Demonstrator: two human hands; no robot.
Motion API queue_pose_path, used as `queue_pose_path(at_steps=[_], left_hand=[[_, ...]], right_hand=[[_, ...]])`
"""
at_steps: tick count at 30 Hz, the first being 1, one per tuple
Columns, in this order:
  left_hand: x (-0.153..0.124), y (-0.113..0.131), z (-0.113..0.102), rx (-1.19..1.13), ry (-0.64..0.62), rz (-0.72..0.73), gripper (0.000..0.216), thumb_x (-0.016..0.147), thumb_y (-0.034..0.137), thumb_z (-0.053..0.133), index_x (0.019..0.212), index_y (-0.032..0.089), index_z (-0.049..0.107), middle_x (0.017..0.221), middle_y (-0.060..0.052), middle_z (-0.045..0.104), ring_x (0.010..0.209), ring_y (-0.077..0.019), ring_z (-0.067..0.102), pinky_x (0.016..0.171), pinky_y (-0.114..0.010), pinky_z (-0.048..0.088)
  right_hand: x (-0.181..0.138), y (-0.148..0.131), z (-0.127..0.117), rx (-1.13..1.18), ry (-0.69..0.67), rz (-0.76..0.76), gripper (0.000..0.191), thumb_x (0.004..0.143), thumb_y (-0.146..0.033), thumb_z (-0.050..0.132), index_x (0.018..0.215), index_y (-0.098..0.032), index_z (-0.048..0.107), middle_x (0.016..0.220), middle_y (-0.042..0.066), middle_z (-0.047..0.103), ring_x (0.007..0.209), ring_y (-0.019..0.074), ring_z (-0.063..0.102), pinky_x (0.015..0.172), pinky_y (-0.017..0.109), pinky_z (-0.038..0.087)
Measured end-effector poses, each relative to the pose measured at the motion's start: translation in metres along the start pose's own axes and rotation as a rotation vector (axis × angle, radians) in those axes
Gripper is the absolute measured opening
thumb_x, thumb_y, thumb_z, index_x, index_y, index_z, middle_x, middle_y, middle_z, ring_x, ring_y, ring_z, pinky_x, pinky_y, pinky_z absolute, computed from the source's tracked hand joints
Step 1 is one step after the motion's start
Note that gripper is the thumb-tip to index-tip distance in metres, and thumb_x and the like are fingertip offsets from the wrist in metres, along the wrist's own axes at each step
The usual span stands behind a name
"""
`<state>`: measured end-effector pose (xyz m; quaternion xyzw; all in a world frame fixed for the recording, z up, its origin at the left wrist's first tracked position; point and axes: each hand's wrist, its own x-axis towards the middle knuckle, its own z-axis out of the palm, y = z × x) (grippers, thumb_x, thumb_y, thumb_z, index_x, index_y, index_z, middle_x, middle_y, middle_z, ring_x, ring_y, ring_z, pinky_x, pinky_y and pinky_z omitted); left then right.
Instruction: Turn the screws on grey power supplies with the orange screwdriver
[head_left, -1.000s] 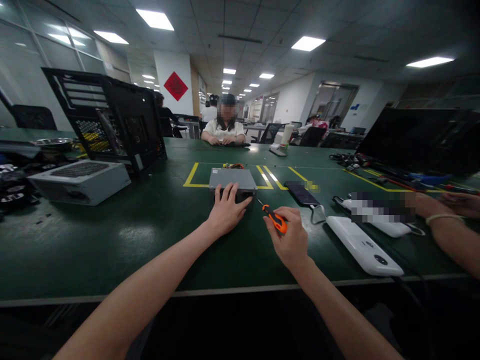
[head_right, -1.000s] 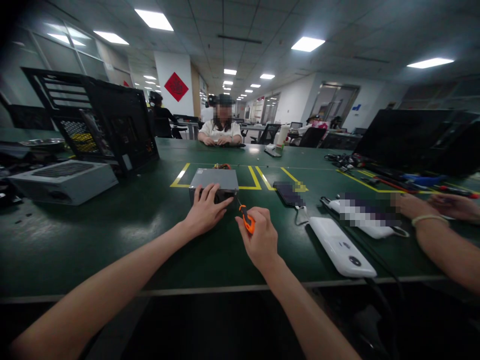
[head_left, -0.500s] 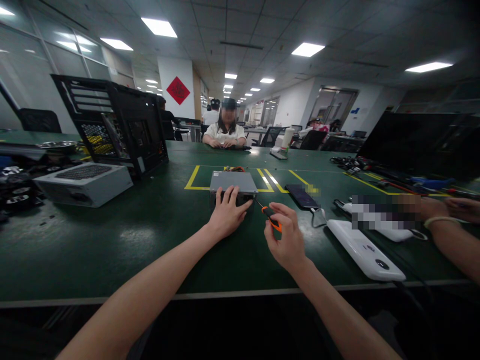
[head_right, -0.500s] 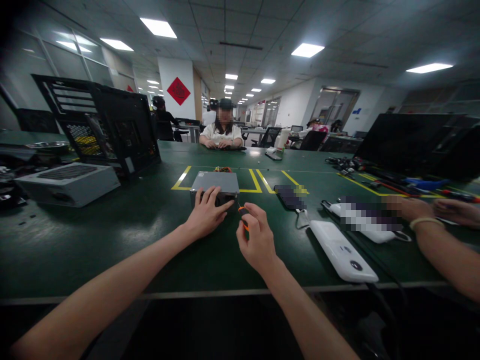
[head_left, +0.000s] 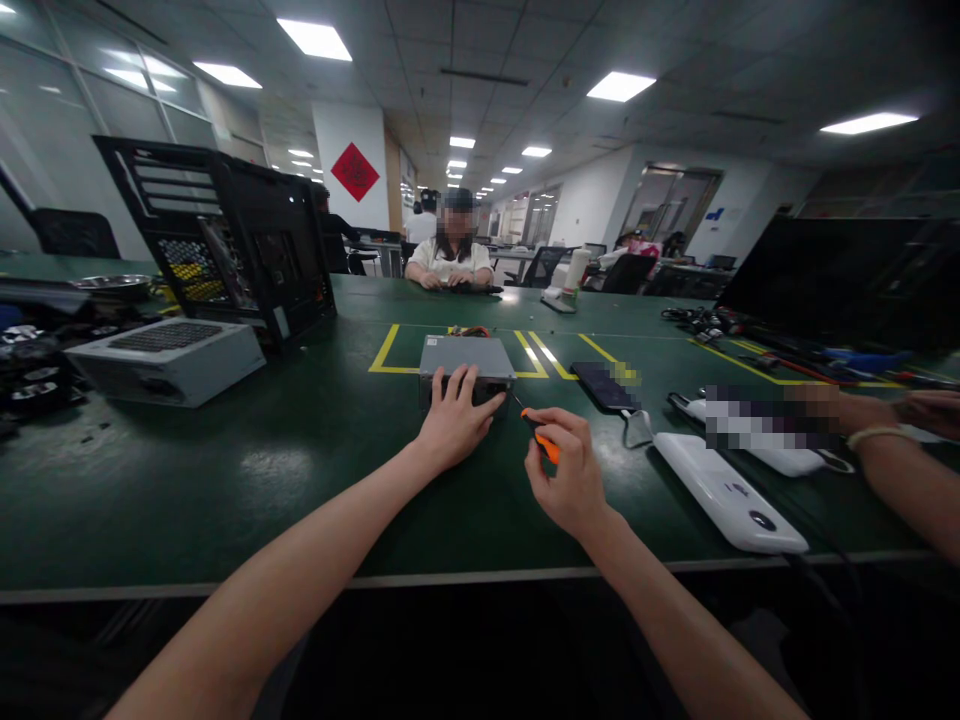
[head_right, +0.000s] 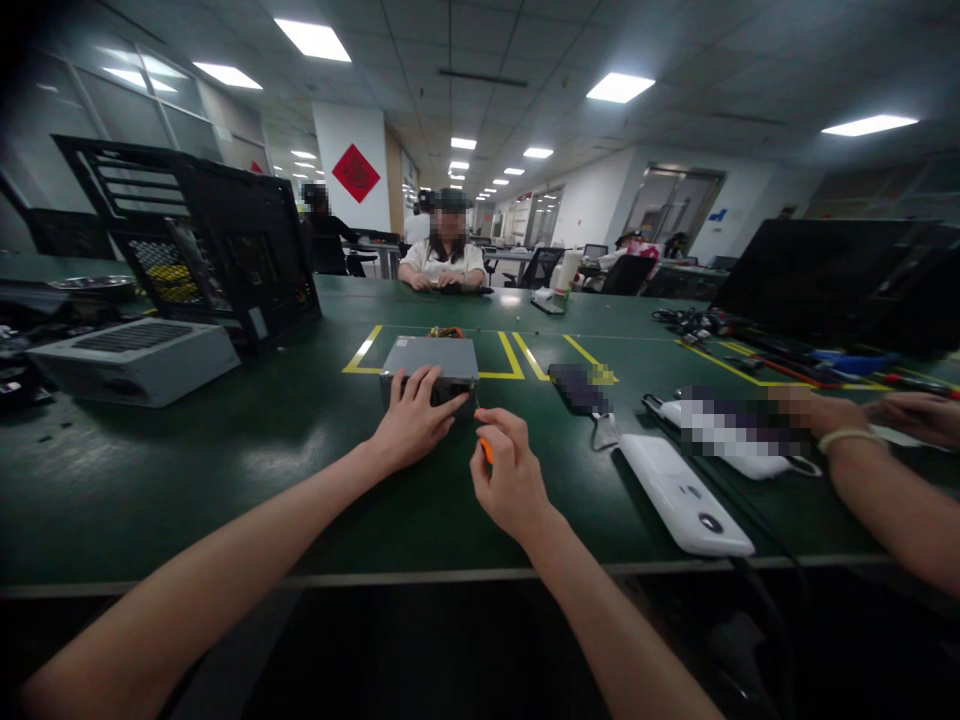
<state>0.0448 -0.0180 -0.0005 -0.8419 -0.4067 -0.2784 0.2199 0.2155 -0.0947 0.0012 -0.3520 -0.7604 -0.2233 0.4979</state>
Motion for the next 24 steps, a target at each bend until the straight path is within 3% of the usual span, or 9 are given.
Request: queue_pose_path(at_steps=[4, 9, 14, 19, 24], left_hand=[[0.0004, 0.0004, -0.0005, 0.010, -0.008, 0.000, 0.041, 0.084, 0.031, 0.052, 0.125, 0.034, 0.051, 0.137, -0.013, 0.035, 0.129, -0.0340, 0.028, 0.104, -0.060, 0.017], [0.0008, 0.0013, -0.0022, 0.001, -0.011, -0.010, 0.041, 0.085, 0.030, 0.051, 0.126, 0.035, 0.050, 0.139, -0.013, 0.034, 0.130, -0.0333, 0.027, 0.105, -0.060, 0.016], [0.0011, 0.0016, -0.0031, -0.023, -0.032, -0.020, 0.041, 0.084, 0.029, 0.052, 0.125, 0.036, 0.051, 0.139, -0.011, 0.035, 0.131, -0.0325, 0.026, 0.105, -0.060, 0.014], [0.0008, 0.0017, -0.0028, -0.021, -0.025, -0.020, 0.042, 0.085, 0.029, 0.051, 0.127, 0.036, 0.050, 0.139, -0.011, 0.035, 0.131, -0.0323, 0.025, 0.105, -0.060, 0.015], [0.0006, 0.0019, -0.0024, -0.016, -0.026, -0.009, 0.042, 0.085, 0.028, 0.051, 0.127, 0.035, 0.050, 0.139, -0.012, 0.035, 0.131, -0.0331, 0.025, 0.105, -0.061, 0.015]], right_hand=[[-0.0008, 0.0000, 0.0004, -0.034, 0.011, 0.025, 0.022, 0.080, -0.012, 0.055, 0.098, -0.022, 0.046, 0.101, 0.009, 0.054, 0.096, 0.0208, 0.055, 0.078, 0.039, 0.052], [-0.0013, -0.0022, 0.0015, 0.051, -0.052, -0.022, 0.029, 0.080, -0.008, 0.051, 0.105, -0.020, 0.043, 0.112, 0.013, 0.050, 0.106, 0.0217, 0.053, 0.082, 0.039, 0.052], [-0.0001, -0.0028, -0.0005, -0.004, 0.011, 0.045, 0.021, 0.081, -0.014, 0.054, 0.099, -0.022, 0.046, 0.099, 0.008, 0.053, 0.094, 0.0205, 0.055, 0.076, 0.039, 0.052], [0.0007, -0.0025, -0.0007, 0.000, 0.048, 0.047, 0.029, 0.081, -0.008, 0.051, 0.105, -0.021, 0.042, 0.111, 0.012, 0.050, 0.105, 0.0221, 0.052, 0.084, 0.043, 0.050], [0.0007, -0.0029, 0.0002, 0.027, -0.002, 0.019, 0.026, 0.083, -0.009, 0.050, 0.104, -0.022, 0.044, 0.105, 0.008, 0.052, 0.099, 0.0190, 0.055, 0.080, 0.038, 0.053]])
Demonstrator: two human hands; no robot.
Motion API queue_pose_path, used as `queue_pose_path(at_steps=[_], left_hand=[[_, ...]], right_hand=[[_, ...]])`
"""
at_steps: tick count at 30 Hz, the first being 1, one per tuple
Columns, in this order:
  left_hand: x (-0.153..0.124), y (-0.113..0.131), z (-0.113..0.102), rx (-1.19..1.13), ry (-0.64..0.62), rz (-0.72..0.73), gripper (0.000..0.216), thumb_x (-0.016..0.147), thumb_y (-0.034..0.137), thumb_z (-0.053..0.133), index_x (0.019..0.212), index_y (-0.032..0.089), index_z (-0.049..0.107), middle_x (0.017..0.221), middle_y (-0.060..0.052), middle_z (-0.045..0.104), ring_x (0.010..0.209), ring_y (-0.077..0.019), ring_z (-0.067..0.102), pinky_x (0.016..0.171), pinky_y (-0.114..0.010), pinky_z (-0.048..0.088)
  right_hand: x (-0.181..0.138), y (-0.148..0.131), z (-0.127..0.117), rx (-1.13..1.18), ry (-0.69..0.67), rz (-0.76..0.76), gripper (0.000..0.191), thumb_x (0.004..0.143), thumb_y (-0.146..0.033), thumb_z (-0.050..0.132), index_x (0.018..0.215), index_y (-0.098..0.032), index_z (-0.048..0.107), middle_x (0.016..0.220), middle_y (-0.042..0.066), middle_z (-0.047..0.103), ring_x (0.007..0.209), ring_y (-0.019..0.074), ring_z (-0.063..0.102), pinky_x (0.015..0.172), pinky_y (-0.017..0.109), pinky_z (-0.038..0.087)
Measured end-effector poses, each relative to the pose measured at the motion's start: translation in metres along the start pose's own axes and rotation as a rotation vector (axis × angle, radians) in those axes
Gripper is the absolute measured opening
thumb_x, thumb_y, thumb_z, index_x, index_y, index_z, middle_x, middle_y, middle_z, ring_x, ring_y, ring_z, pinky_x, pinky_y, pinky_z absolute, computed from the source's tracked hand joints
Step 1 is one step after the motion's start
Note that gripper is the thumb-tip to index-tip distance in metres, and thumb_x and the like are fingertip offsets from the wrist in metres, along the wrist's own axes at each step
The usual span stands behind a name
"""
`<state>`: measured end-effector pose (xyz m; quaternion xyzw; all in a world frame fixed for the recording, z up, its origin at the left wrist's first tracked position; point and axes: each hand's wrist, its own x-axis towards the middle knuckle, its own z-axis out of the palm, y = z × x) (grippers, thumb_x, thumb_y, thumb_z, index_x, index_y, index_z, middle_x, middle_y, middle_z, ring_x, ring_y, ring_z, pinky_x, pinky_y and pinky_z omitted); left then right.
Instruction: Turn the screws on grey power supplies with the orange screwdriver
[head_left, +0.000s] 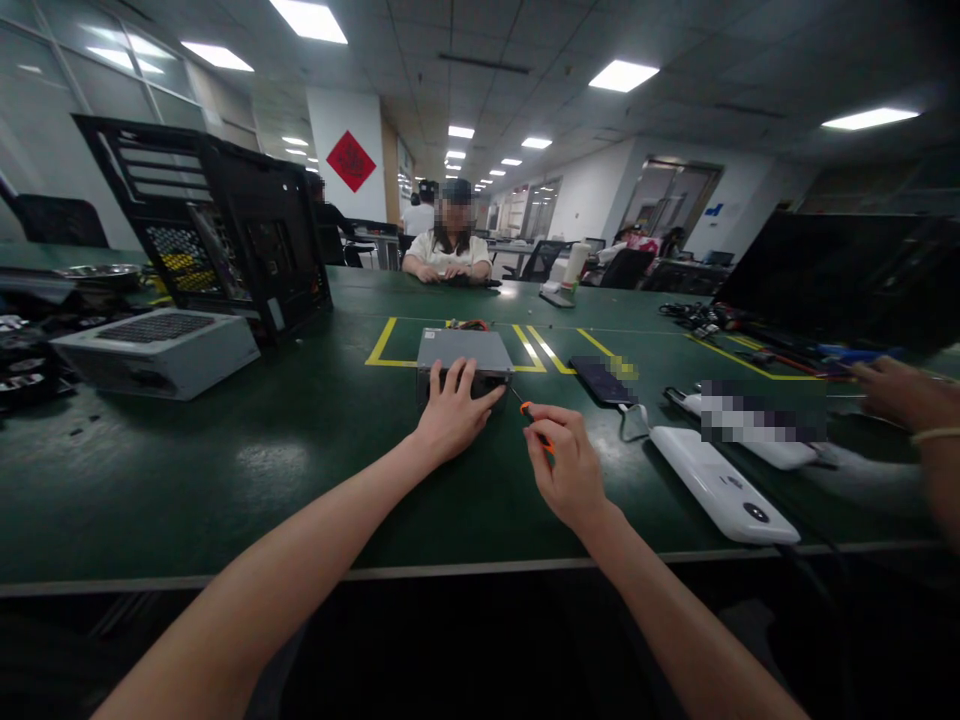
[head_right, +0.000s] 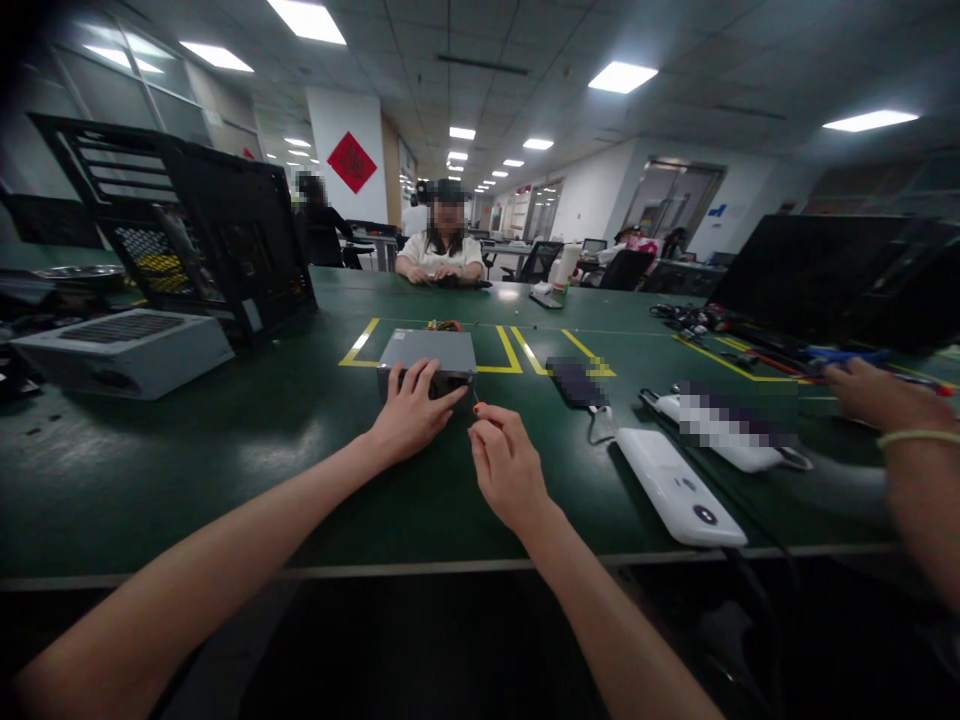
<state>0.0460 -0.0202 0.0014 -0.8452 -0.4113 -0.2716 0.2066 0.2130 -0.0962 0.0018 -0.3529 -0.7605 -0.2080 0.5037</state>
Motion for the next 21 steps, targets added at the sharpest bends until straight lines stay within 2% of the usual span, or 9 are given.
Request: queue_pose_path(at_steps=[3, 7, 9, 12, 16, 21], left_hand=[[0.0001, 0.0001, 0.0000, 0.007, 0.007, -0.002, 0.043, 0.085, 0.028, 0.051, 0.127, 0.035, 0.049, 0.139, -0.013, 0.034, 0.131, -0.0335, 0.025, 0.105, -0.060, 0.015], [0.0001, -0.0001, 0.0003, 0.013, 0.002, -0.003, 0.042, 0.085, 0.028, 0.050, 0.127, 0.036, 0.049, 0.138, -0.012, 0.035, 0.131, -0.0335, 0.026, 0.105, -0.061, 0.015], [0.0001, -0.0003, 0.0003, 0.012, 0.003, 0.000, 0.042, 0.086, 0.029, 0.050, 0.127, 0.035, 0.049, 0.138, -0.012, 0.035, 0.131, -0.0334, 0.025, 0.105, -0.061, 0.015], [0.0001, -0.0001, 0.0002, -0.001, 0.003, -0.006, 0.043, 0.085, 0.028, 0.051, 0.128, 0.035, 0.049, 0.139, -0.012, 0.035, 0.131, -0.0331, 0.025, 0.105, -0.060, 0.015], [0.0002, 0.0004, 0.0003, -0.002, -0.001, -0.012, 0.044, 0.085, 0.028, 0.052, 0.128, 0.037, 0.049, 0.139, -0.011, 0.035, 0.131, -0.0325, 0.024, 0.105, -0.060, 0.014], [0.0000, 0.0002, 0.0005, 0.012, 0.001, -0.002, 0.044, 0.085, 0.029, 0.052, 0.128, 0.036, 0.048, 0.138, -0.012, 0.035, 0.131, -0.0333, 0.025, 0.105, -0.060, 0.016]], right_hand=[[-0.0002, 0.0006, -0.0007, -0.011, 0.028, 0.021, 0.029, 0.081, -0.009, 0.051, 0.106, -0.021, 0.042, 0.112, 0.011, 0.050, 0.106, 0.0219, 0.052, 0.082, 0.042, 0.051], [-0.0007, 0.0016, -0.0018, -0.048, -0.002, -0.019, 0.024, 0.081, -0.010, 0.054, 0.100, -0.022, 0.045, 0.100, 0.008, 0.054, 0.096, 0.0212, 0.055, 0.079, 0.041, 0.052], [-0.0010, 0.0014, -0.0016, -0.013, -0.019, -0.048, 0.028, 0.081, -0.008, 0.051, 0.104, -0.022, 0.044, 0.105, 0.009, 0.054, 0.100, 0.0209, 0.055, 0.080, 0.040, 0.052], [-0.0009, 0.0009, -0.0012, -0.020, 0.018, -0.004, 0.030, 0.081, -0.008, 0.049, 0.106, -0.022, 0.043, 0.114, 0.012, 0.049, 0.108, 0.0229, 0.051, 0.083, 0.043, 0.051], [-0.0003, 0.0004, -0.0014, -0.094, 0.046, 0.023, 0.025, 0.081, -0.012, 0.053, 0.102, -0.023, 0.045, 0.107, 0.010, 0.051, 0.099, 0.0225, 0.053, 0.080, 0.043, 0.051], [-0.0004, -0.0004, -0.0005, -0.068, 0.029, -0.018, 0.029, 0.080, -0.007, 0.051, 0.105, -0.021, 0.044, 0.110, 0.012, 0.050, 0.105, 0.0224, 0.052, 0.081, 0.041, 0.052]])
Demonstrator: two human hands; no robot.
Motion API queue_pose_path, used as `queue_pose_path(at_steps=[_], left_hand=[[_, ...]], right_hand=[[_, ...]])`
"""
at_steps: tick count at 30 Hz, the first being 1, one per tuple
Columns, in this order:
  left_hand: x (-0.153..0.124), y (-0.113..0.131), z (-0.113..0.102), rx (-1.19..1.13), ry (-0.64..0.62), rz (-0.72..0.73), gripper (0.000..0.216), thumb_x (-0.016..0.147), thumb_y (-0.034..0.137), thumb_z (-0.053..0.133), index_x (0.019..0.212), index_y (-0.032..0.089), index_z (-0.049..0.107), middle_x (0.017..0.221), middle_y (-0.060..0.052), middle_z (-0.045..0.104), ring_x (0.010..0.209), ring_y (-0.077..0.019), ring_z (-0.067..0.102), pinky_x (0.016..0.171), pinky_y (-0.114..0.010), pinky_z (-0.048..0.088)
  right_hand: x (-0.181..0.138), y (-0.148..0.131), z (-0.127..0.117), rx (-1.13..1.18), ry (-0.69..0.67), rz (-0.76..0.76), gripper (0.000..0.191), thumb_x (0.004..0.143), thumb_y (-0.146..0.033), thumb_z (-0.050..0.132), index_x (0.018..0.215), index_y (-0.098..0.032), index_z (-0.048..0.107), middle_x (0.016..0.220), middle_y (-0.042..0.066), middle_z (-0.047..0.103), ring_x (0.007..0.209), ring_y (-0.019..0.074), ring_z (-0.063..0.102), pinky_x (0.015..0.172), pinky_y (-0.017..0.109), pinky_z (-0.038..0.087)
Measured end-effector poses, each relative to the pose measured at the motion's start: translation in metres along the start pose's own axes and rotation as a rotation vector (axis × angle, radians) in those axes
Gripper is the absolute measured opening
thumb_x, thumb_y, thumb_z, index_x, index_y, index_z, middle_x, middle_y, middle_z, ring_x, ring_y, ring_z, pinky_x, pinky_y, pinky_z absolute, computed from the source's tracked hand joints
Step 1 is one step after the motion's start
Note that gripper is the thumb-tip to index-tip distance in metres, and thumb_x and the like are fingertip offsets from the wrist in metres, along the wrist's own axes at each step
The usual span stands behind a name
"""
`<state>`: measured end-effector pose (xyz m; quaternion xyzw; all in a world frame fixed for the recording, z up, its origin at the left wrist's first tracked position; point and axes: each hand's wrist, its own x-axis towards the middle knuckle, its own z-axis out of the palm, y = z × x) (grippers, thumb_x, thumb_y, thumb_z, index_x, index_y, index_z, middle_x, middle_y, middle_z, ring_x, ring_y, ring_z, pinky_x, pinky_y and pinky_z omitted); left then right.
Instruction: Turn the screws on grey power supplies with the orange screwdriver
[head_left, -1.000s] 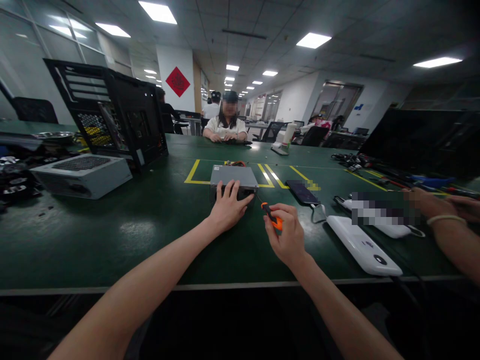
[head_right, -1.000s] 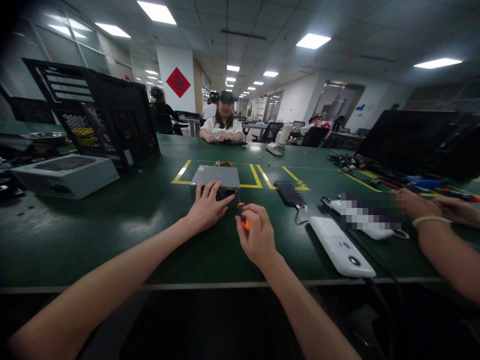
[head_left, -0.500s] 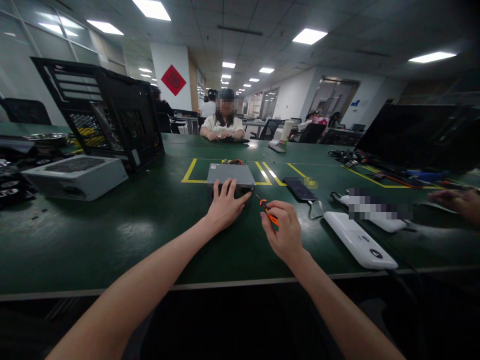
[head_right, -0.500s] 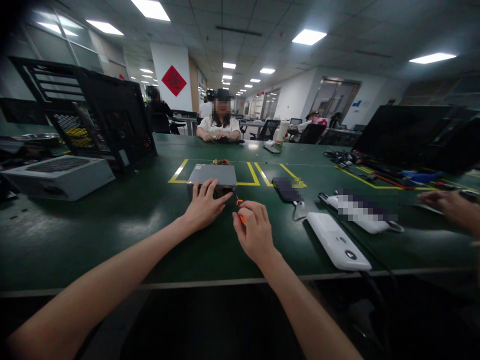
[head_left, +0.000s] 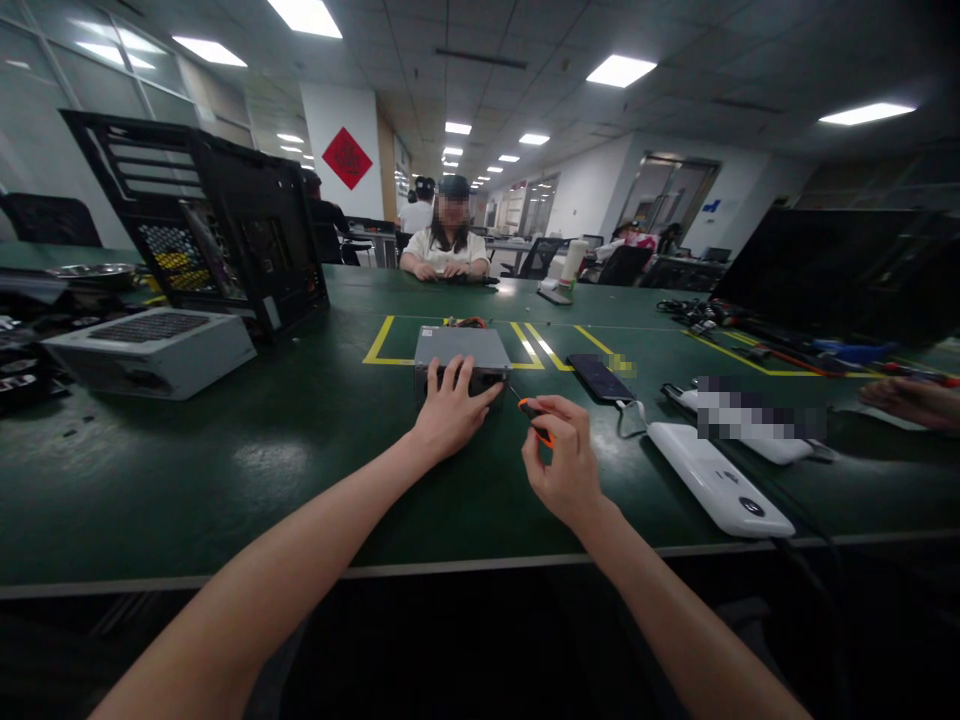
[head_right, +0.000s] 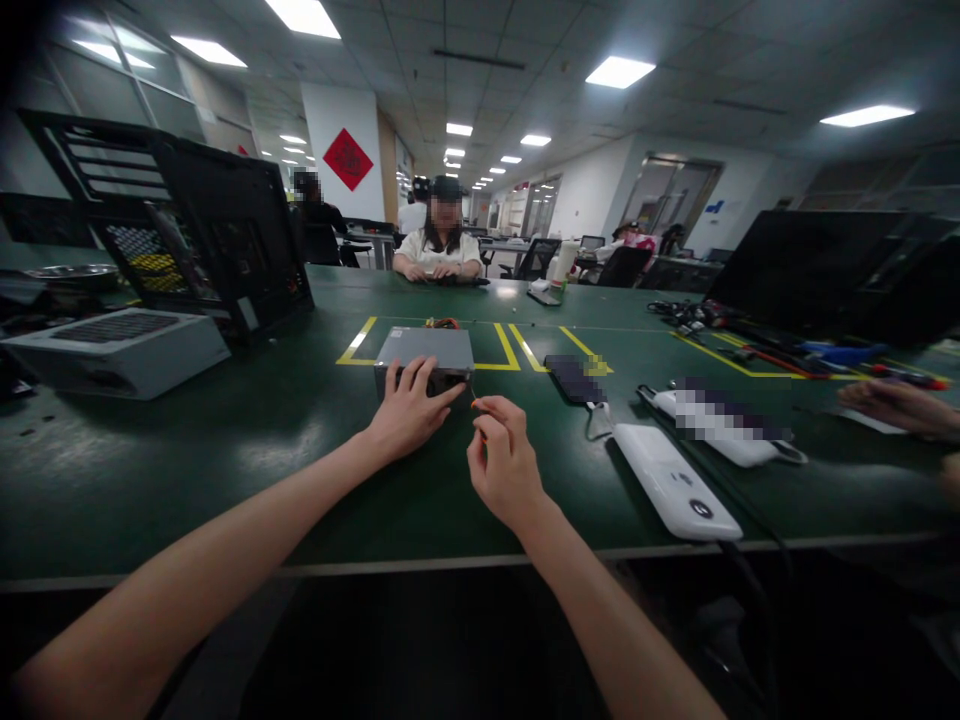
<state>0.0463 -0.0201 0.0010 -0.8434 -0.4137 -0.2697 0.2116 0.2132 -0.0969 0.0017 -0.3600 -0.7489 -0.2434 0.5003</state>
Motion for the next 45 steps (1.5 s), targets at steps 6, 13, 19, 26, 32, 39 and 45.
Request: queue_pose_path(at_steps=[6, 13, 19, 26, 32, 39, 45], left_hand=[[0.0000, 0.0005, -0.0002, -0.005, -0.003, -0.006, 0.044, 0.085, 0.028, 0.052, 0.128, 0.036, 0.048, 0.140, -0.012, 0.034, 0.131, -0.0334, 0.025, 0.105, -0.060, 0.015], [-0.0001, 0.0010, -0.0012, 0.004, -0.010, -0.012, 0.044, 0.085, 0.029, 0.052, 0.128, 0.037, 0.048, 0.139, -0.011, 0.035, 0.131, -0.0326, 0.025, 0.105, -0.060, 0.014], [0.0000, 0.0006, -0.0015, 0.017, -0.009, 0.003, 0.044, 0.085, 0.029, 0.050, 0.129, 0.036, 0.047, 0.139, -0.013, 0.034, 0.131, -0.0342, 0.026, 0.104, -0.060, 0.016], [0.0005, 0.0003, -0.0011, 0.004, -0.011, -0.002, 0.045, 0.085, 0.029, 0.051, 0.129, 0.036, 0.047, 0.140, -0.013, 0.034, 0.131, -0.0340, 0.025, 0.104, -0.060, 0.016], [-0.0002, 0.0004, -0.0010, 0.023, -0.007, 0.007, 0.044, 0.085, 0.030, 0.051, 0.129, 0.036, 0.047, 0.139, -0.013, 0.034, 0.131, -0.0343, 0.026, 0.104, -0.060, 0.016], [0.0004, 0.0002, -0.0005, 0.037, -0.021, -0.001, 0.044, 0.086, 0.031, 0.050, 0.129, 0.036, 0.047, 0.139, -0.013, 0.034, 0.131, -0.0342, 0.026, 0.104, -0.059, 0.017], [0.0010, 0.0004, -0.0012, 0.036, -0.021, -0.007, 0.044, 0.085, 0.031, 0.051, 0.129, 0.036, 0.047, 0.138, -0.012, 0.035, 0.130, -0.0333, 0.027, 0.104, -0.060, 0.015]], right_hand=[[-0.0006, 0.0004, -0.0003, 0.000, -0.027, 0.003, 0.027, 0.083, -0.009, 0.048, 0.106, -0.023, 0.045, 0.109, 0.010, 0.052, 0.102, 0.0207, 0.055, 0.080, 0.039, 0.053], [-0.0015, 0.0010, -0.0003, -0.048, -0.029, 0.015, 0.024, 0.082, -0.012, 0.052, 0.103, -0.023, 0.047, 0.105, 0.009, 0.054, 0.099, 0.0218, 0.055, 0.079, 0.041, 0.053], [-0.0014, 0.0004, -0.0003, -0.008, -0.032, 0.009, 0.027, 0.082, -0.010, 0.052, 0.105, -0.021, 0.044, 0.112, 0.012, 0.050, 0.106, 0.0225, 0.053, 0.081, 0.040, 0.053], [-0.0010, -0.0002, 0.0000, 0.015, -0.024, 0.011, 0.031, 0.082, -0.008, 0.049, 0.109, -0.021, 0.042, 0.113, 0.012, 0.050, 0.106, 0.0214, 0.053, 0.081, 0.039, 0.053], [-0.0016, 0.0005, 0.0005, 0.011, -0.080, -0.007, 0.026, 0.083, -0.009, 0.049, 0.105, -0.021, 0.044, 0.107, 0.011, 0.052, 0.101, 0.0204, 0.054, 0.081, 0.038, 0.053], [0.0005, 0.0002, -0.0004, 0.024, -0.036, 0.067, 0.029, 0.082, -0.011, 0.052, 0.107, -0.023, 0.042, 0.108, 0.010, 0.049, 0.101, 0.0209, 0.053, 0.080, 0.041, 0.052], [-0.0011, 0.0022, 0.0004, 0.026, 0.006, 0.067, 0.029, 0.082, -0.011, 0.051, 0.108, -0.022, 0.041, 0.109, 0.011, 0.050, 0.103, 0.0221, 0.053, 0.082, 0.042, 0.052]])
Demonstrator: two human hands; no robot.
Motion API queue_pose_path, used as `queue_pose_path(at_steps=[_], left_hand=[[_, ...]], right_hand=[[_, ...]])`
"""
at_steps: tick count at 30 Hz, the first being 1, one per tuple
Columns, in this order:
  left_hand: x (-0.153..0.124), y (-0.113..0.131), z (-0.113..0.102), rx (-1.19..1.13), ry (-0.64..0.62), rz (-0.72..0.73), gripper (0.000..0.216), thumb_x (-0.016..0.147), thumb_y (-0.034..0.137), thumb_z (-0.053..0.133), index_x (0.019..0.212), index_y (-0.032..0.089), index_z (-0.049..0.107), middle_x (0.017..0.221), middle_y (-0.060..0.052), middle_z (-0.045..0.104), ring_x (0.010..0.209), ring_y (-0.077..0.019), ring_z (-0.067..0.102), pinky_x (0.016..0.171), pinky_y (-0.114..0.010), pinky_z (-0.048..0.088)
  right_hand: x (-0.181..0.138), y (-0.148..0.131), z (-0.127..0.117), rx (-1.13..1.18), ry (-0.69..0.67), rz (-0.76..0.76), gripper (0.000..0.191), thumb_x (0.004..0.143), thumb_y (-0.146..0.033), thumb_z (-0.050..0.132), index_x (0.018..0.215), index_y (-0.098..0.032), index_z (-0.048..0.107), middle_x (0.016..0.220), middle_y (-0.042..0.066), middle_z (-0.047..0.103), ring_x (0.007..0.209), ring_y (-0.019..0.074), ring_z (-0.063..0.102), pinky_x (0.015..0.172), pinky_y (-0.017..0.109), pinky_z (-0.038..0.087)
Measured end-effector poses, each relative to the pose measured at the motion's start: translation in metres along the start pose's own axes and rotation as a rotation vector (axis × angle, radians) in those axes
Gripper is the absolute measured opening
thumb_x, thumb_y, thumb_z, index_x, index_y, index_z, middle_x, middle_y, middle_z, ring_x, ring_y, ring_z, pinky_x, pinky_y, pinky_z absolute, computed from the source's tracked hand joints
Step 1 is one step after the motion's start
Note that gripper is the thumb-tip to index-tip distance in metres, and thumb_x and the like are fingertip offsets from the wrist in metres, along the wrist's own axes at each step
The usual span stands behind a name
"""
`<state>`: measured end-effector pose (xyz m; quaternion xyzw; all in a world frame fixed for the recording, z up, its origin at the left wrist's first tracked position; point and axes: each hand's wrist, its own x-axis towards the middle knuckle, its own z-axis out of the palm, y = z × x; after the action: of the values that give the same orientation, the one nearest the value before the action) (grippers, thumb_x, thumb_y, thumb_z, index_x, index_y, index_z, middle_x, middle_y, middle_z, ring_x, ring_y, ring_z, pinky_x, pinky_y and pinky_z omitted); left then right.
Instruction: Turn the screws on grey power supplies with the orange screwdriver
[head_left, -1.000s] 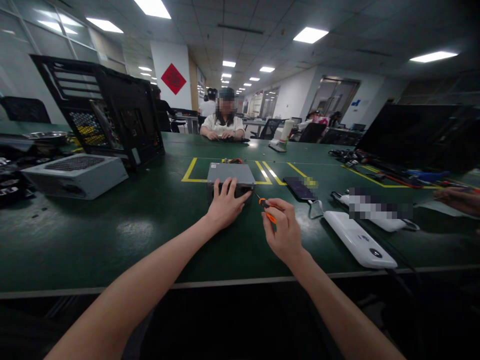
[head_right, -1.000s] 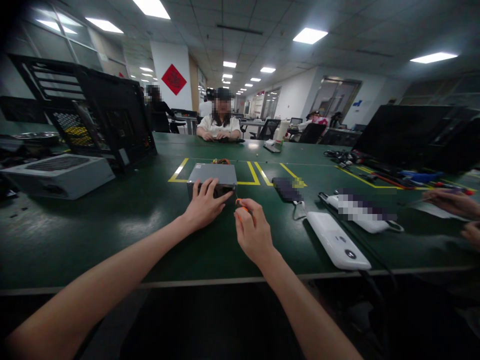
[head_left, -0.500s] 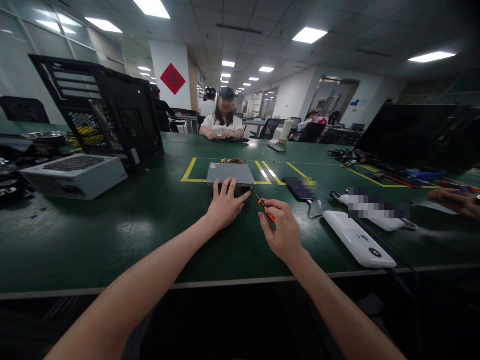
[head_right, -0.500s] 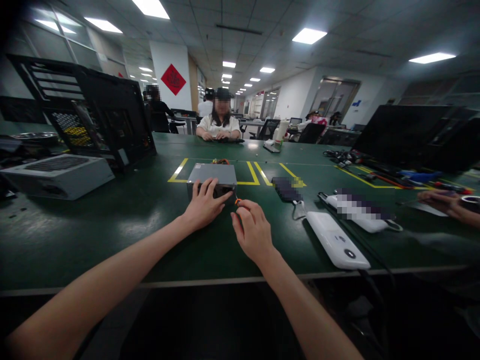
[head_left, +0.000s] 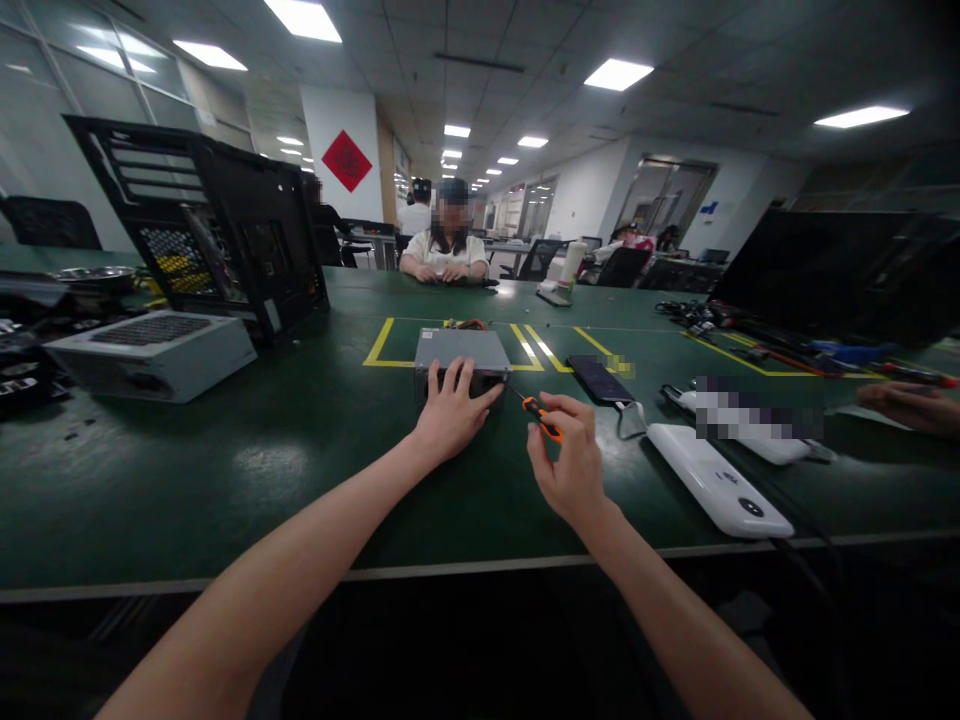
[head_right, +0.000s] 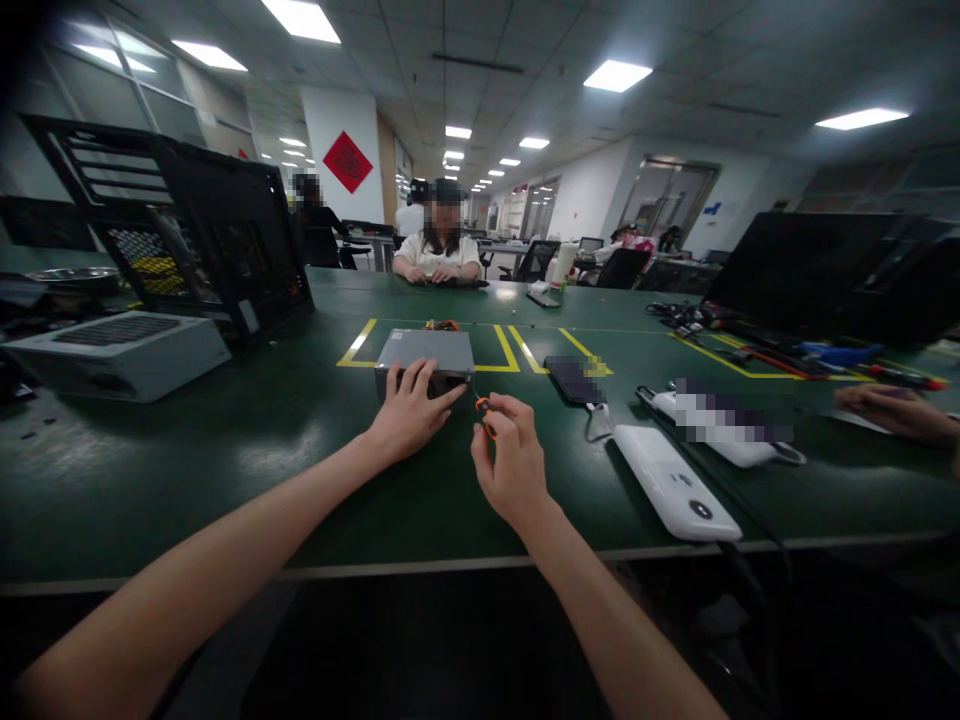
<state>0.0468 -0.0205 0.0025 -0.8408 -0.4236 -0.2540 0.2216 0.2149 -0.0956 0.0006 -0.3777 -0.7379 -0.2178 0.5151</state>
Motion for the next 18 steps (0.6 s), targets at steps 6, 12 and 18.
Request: queue_pose_path(at_steps=[6, 12, 18], left_hand=[[0.0001, 0.0002, 0.0006, 0.012, 0.003, 0.004, 0.045, 0.085, 0.031, 0.052, 0.129, 0.036, 0.047, 0.138, -0.012, 0.035, 0.130, -0.0333, 0.027, 0.104, -0.060, 0.016], [0.0008, -0.0002, 0.0008, 0.024, -0.008, 0.005, 0.045, 0.085, 0.031, 0.052, 0.129, 0.036, 0.046, 0.138, -0.012, 0.035, 0.130, -0.0337, 0.027, 0.104, -0.061, 0.016], [0.0008, 0.0009, 0.0003, 0.011, -0.003, 0.001, 0.045, 0.085, 0.031, 0.052, 0.129, 0.036, 0.047, 0.138, -0.012, 0.035, 0.130, -0.0337, 0.026, 0.104, -0.061, 0.016]], right_hand=[[-0.0013, 0.0010, 0.0003, 0.057, -0.028, -0.006, 0.031, 0.083, -0.009, 0.048, 0.110, -0.021, 0.040, 0.111, 0.012, 0.052, 0.107, 0.0215, 0.054, 0.083, 0.040, 0.052], [-0.0011, -0.0010, -0.0003, 0.057, -0.065, -0.035, 0.026, 0.082, -0.010, 0.050, 0.105, -0.021, 0.044, 0.105, 0.010, 0.055, 0.099, 0.0200, 0.056, 0.081, 0.039, 0.053], [-0.0003, -0.0001, -0.0023, -0.033, -0.022, -0.001, 0.022, 0.081, -0.015, 0.053, 0.101, -0.020, 0.045, 0.102, 0.011, 0.054, 0.096, 0.0225, 0.054, 0.078, 0.041, 0.050]])
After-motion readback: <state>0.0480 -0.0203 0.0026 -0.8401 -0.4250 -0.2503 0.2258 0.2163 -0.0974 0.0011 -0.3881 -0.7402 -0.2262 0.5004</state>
